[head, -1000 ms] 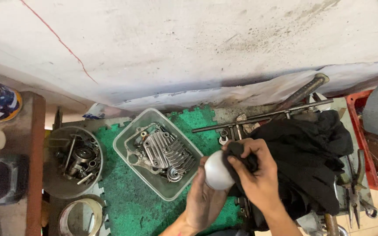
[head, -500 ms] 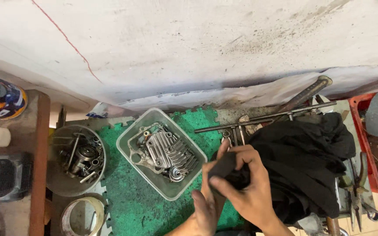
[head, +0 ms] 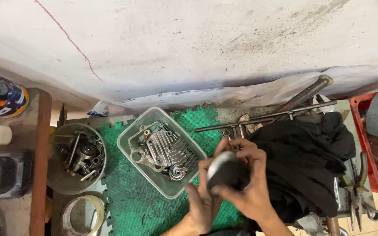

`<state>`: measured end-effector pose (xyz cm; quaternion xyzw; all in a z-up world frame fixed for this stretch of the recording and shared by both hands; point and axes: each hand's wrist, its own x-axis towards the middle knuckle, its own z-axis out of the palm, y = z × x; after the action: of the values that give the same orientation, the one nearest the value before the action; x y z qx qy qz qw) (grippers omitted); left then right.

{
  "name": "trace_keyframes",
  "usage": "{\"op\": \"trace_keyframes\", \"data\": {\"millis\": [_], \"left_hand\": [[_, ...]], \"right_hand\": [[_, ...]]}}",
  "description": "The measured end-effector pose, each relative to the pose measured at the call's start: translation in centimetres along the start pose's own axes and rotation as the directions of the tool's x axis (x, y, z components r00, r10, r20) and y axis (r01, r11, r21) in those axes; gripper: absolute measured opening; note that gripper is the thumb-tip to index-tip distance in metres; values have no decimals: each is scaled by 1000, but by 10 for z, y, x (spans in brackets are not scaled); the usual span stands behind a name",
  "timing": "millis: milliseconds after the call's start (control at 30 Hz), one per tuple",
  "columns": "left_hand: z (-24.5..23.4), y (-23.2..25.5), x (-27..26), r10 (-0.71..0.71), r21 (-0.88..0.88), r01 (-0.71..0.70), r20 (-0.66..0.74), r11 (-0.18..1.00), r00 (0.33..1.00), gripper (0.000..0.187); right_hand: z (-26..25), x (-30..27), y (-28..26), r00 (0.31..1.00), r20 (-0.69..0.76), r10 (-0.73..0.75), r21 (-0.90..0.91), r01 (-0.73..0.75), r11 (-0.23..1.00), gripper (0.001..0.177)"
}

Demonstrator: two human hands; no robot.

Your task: The person cleans a cylindrical metal engine part using a black cloth. They wipe the part thoroughly, rotating it to clean all sides, and place it into a plastic container with other parts. The person also handles a wrench and other tools on the workbench.

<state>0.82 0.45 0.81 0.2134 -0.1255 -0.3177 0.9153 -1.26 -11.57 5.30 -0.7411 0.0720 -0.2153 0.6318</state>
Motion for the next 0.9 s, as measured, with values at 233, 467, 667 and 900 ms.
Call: {"op": "trace_keyframes", "data": {"millis": [233,467,667,900], "left_hand": [[-3,-2,3,67,364,-100,102,926,992,98],[2,16,-4,159,199,-175,94,964,983,78],[-2,21,-4,171,324,-204,126,924,977,79],[1,47,-2,53,528,-192,268,827,962,81]], "right_hand": [[4,7,-10,998,-2,-62,-292,59,955,58],[3,3,-10,999,0,38,-252,-37,967,26],[23,5,-10,998,58,-20,-243,34,970,64],[-9,-7,13,997,-73,31,-300,-51,952,19]]}}
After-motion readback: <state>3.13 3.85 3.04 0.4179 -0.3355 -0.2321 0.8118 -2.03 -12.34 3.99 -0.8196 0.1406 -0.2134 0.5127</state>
